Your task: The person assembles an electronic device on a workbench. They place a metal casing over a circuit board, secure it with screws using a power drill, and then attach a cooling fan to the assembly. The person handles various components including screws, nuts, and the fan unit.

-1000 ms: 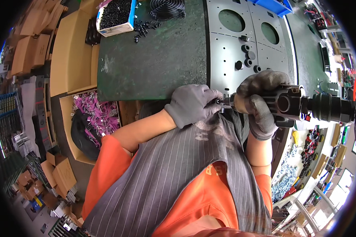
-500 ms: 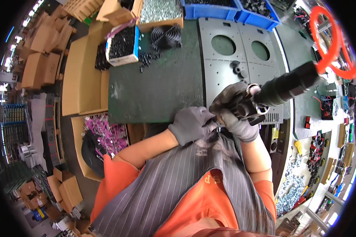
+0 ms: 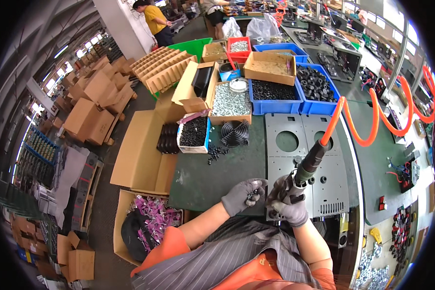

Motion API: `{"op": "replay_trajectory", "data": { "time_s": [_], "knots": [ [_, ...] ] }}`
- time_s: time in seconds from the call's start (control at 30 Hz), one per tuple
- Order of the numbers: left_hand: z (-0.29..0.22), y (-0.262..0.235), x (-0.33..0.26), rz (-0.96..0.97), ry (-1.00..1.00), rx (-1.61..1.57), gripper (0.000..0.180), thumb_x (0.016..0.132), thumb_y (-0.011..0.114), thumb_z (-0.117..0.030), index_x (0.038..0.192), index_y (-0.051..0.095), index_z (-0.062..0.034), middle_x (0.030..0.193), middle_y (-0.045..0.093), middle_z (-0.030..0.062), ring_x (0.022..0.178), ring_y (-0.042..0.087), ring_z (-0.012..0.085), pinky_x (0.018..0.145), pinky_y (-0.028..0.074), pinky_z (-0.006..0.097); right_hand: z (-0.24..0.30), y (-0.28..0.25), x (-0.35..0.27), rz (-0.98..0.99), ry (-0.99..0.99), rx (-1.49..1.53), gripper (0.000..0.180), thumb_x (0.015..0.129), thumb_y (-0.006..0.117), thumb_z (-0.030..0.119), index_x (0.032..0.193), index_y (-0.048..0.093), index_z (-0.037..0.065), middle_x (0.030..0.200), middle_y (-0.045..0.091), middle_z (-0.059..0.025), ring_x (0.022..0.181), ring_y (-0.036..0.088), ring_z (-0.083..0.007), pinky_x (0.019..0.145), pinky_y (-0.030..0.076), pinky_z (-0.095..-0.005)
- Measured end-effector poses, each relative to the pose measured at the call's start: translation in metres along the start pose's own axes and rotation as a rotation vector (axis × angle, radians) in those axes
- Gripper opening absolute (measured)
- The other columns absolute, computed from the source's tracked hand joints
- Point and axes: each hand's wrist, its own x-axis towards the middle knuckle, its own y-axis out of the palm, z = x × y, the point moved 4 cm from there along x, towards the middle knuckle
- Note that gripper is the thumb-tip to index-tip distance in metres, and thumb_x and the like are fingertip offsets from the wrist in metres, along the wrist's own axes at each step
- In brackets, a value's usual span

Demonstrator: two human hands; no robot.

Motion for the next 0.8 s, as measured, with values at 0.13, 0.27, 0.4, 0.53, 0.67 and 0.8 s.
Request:
{"op": "replay_trajectory", "data": {
  "time_s": [0.13, 0.27, 0.4, 0.53, 0.67, 0.8],
  "knots": [
    [-0.008, 0.007, -0.008, -0.044, 0.130, 0.107, 0.028, 0.100, 0.046, -0.023, 0.116, 0.059, -0.0038, 0.082, 0.056, -0.0009, 0.060, 0.047, 0.0038, 0.046, 0.036, 0.015, 0.011, 0.003, -0.004, -0.055, -0.036, -0.033, 0.047, 0.060, 0.063, -0.011, 0.095, 0.041, 0.012, 0.091, 0.047, -0.0042, 0.083, 0.057, -0.0169, 0.071, 0.051, -0.0328],
    [-0.019, 0.011, -0.011, 0.029, 0.211, 0.156, 0.029, 0.098, 0.049, -0.025, 0.113, 0.059, -0.0022, 0.081, 0.053, -0.0014, 0.062, 0.046, 0.0047, 0.048, 0.035, 0.015, 0.027, -0.003, -0.014, -0.087, -0.095, 0.102, 0.052, 0.065, 0.065, -0.007, 0.107, 0.042, 0.012, 0.084, 0.056, -0.0058, 0.075, 0.061, -0.0211, 0.065, 0.054, -0.0352],
    [-0.007, 0.036, -0.011, 0.114, -0.010, -0.155, 0.025, 0.097, 0.050, -0.020, 0.112, 0.056, -0.0012, 0.079, 0.053, 0.0010, 0.062, 0.046, 0.0068, 0.042, 0.034, 0.016, 0.065, 0.010, -0.015, -0.123, -0.448, 0.084, 0.052, 0.069, 0.077, 0.013, 0.107, 0.041, 0.009, 0.080, 0.055, -0.0065, 0.061, 0.055, -0.0199, 0.053, 0.049, -0.0312],
    [0.004, 0.068, -0.017, 0.216, -0.143, -0.329, 0.026, 0.098, 0.048, -0.017, 0.114, 0.052, 0.0037, 0.080, 0.057, 0.0052, 0.061, 0.046, 0.0089, 0.038, 0.034, 0.017, 0.088, 0.008, -0.015, -0.076, -0.622, 0.077, 0.049, 0.072, 0.074, 0.013, 0.108, 0.041, 0.012, 0.078, 0.053, -0.0041, 0.057, 0.052, -0.0184, 0.053, 0.046, -0.0309],
    [0.016, 0.082, -0.017, 0.292, -0.216, -0.407, 0.028, 0.099, 0.043, -0.014, 0.119, 0.050, 0.0035, 0.086, 0.058, 0.0063, 0.061, 0.046, 0.0069, 0.041, 0.036, 0.014, 0.096, -0.001, -0.016, -0.002, -0.724, -0.005, 0.042, 0.073, 0.069, 0.015, 0.107, 0.043, 0.012, 0.070, 0.048, -0.0004, 0.053, 0.051, -0.0158, 0.053, 0.044, -0.0282],
    [0.011, 0.093, -0.020, 0.323, -0.219, -0.405, 0.028, 0.099, 0.042, -0.013, 0.120, 0.050, 0.0038, 0.086, 0.057, 0.0054, 0.060, 0.043, 0.0055, 0.041, 0.035, 0.014, 0.096, -0.008, -0.018, 0.025, -0.708, 0.136, 0.047, 0.066, 0.077, 0.006, 0.099, 0.044, 0.012, 0.069, 0.053, -0.0044, 0.055, 0.053, -0.0163, 0.058, 0.053, -0.0340]
  ]
}}
